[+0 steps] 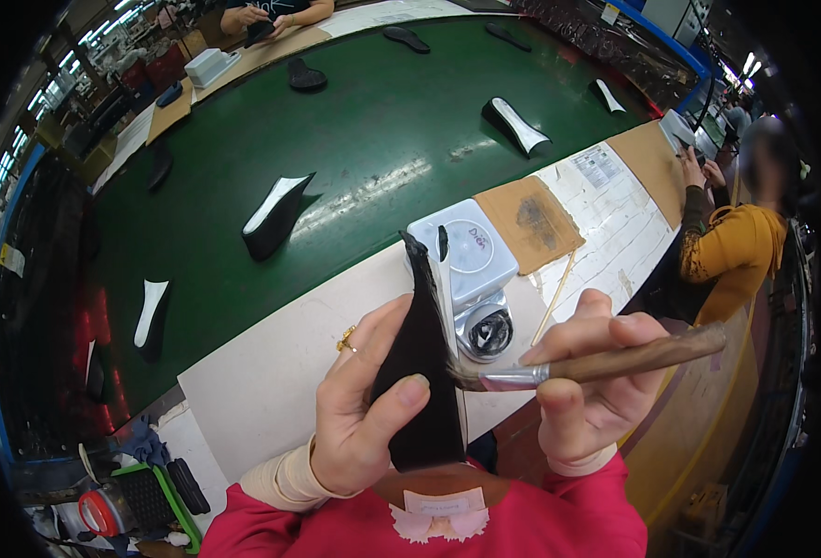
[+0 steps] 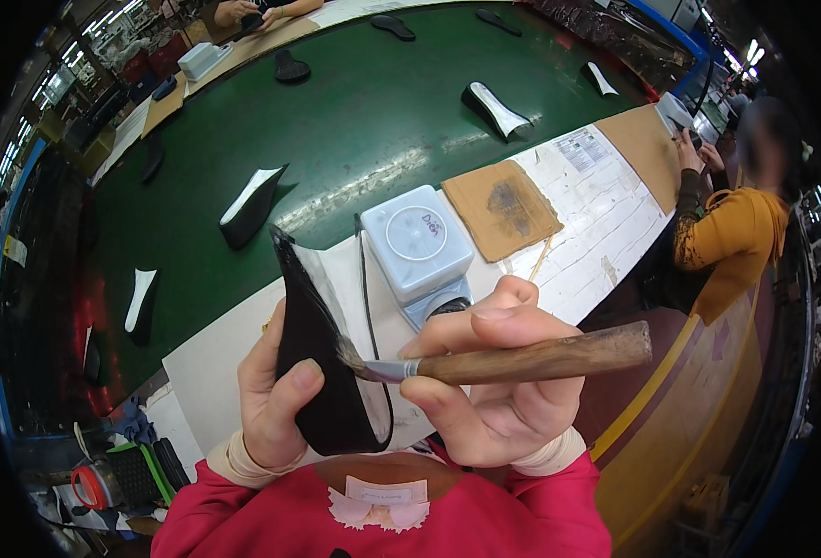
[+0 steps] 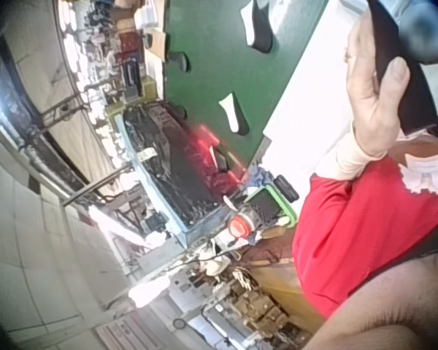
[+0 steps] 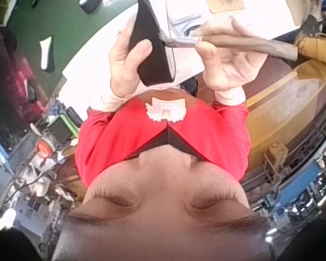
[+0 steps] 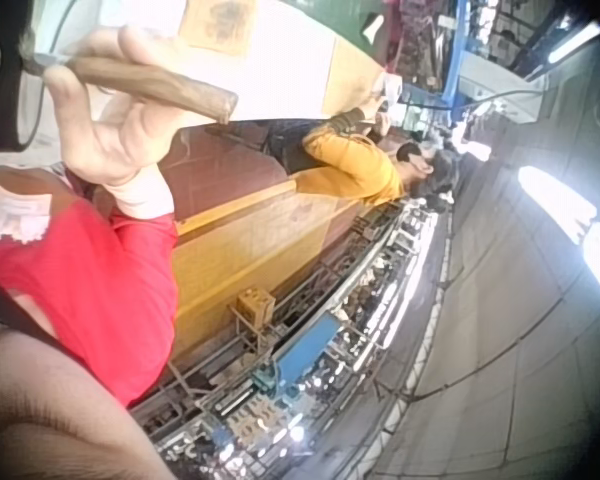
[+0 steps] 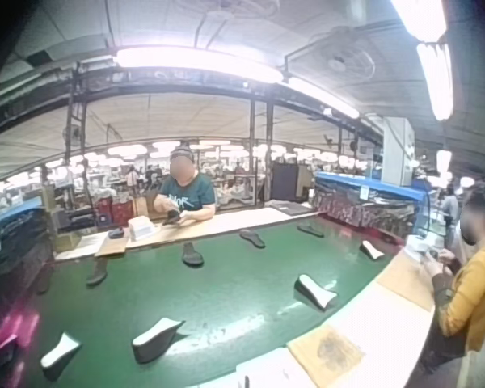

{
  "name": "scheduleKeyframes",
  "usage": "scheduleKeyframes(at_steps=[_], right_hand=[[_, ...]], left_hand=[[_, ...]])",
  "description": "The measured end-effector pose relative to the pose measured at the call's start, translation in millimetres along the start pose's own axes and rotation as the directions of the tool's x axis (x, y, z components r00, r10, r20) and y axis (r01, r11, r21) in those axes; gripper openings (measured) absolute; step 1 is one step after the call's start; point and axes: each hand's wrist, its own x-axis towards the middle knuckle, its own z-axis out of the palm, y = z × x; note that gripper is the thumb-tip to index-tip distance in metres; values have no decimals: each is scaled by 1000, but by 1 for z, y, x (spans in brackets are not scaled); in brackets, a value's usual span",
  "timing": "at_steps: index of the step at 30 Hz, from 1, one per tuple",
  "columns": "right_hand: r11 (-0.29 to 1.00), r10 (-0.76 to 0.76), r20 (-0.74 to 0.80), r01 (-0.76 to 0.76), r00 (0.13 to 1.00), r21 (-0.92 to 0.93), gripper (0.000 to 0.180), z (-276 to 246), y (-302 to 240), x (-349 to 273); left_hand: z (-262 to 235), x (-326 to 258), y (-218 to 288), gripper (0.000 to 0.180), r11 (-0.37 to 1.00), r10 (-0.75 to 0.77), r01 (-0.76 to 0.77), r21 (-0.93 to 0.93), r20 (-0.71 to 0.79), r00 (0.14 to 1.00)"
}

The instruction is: The person uses a brush to apply black paint to the edges of white shoe parts at a factory workstation. They repeatedly dip the brush into a paint container and carefully coat the curved edges of each part before placing it on the green table.

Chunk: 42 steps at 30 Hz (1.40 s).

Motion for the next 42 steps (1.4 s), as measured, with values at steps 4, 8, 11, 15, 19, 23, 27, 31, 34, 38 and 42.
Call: scheduleKeyframes(at_steps=[4,8,11,15,19,23,27,31,34,38,42], right_hand=[[1000,8,-3,-8,1000,2,57,0,-1,-2],[1000,15,6,-15,1000,11,58,-2,-2,-4],[1000,-4,31,5,1000,-19,60,-4,-3,-5],[999,-22,71,25,997,-46,61,-4,-4,-6],[995,-44,84,51,996,-86,61,-4,-6,-6],[992,-27,114,40,993,-118,61,-5,-10,-7],[985,-13,129,35,992,-166,62,-4,-14,-9],[984,-32,126,54,992,-173,61,-5,-15,-14],[991,29,187,-4,982,-133,60,-11,-15,-21],[935,326,23,-326,945,136,54,-19,-4,-36],[897,430,-191,-441,882,-15,44,-33,35,-50]], left_hand=[[0,1,1,52,1000,-16,15,-3,-4,1000],[0,1,3,52,1000,-2,3,30,-19,1000],[2,3,2,52,1000,20,-20,9,-24,1000],[1,5,3,52,996,52,-50,71,-29,998],[2,7,4,52,994,67,-63,88,-45,997],[3,8,5,52,993,68,-61,102,-62,996],[4,9,6,52,994,63,-55,97,-81,995],[4,11,6,51,997,64,-61,41,-89,994],[-1,15,3,51,1000,26,-24,20,-112,993],[-15,20,-11,49,968,-170,134,-211,-162,972],[-40,23,-33,37,822,-417,333,-462,-90,904]])
